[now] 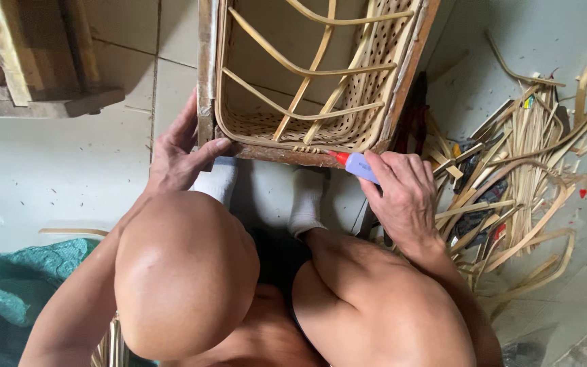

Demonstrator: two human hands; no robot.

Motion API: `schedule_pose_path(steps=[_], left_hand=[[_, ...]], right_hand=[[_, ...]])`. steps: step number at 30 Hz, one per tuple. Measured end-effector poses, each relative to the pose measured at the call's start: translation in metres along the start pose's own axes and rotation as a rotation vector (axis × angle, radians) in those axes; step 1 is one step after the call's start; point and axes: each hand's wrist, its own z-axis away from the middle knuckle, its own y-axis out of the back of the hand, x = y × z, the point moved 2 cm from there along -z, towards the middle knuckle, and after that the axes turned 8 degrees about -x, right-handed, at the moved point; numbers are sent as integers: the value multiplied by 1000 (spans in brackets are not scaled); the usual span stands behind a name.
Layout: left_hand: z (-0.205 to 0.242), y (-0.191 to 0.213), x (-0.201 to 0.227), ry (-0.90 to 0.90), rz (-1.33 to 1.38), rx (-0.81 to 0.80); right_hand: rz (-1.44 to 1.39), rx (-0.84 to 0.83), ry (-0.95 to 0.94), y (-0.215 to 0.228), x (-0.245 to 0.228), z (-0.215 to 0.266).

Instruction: The person applies glue to the edges of a rectangular bamboo basket frame, then uses a hammer to tap and secure the bamboo strips. They trim excess material with a knife and shears, and continue gluing and adjusting the frame to complete the assembly.

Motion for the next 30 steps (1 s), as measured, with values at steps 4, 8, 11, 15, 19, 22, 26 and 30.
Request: schedule_pose_path(steps=[4,8,11,15,19,22,26,30], left_hand=[[-2,0,0,-41,-50,-15],[0,4,-4,4,-36,-1],[0,8,-7,0,-72,-13],[-2,10,-9,-52,-144,-38],[-2,12,-7,-68,-171,-42],[-1,12,-6,-20,-159,-29],[-1,11,-4,-59,-200,-43],[-2,14,-7,24,-211,-17]], right_hand=[[22,-17,31,5,0,-1],[-36,-9,17,11,-4,-8],[-41,-19,39,8,-12,-14],[-2,-30,77,3,-19,-22],[67,-50,125,3,-22,-25],[-13,-55,97,7,-21,-27],[-71,-54,105,8,-27,-34],[-68,-62,161,4,-37,-44]])
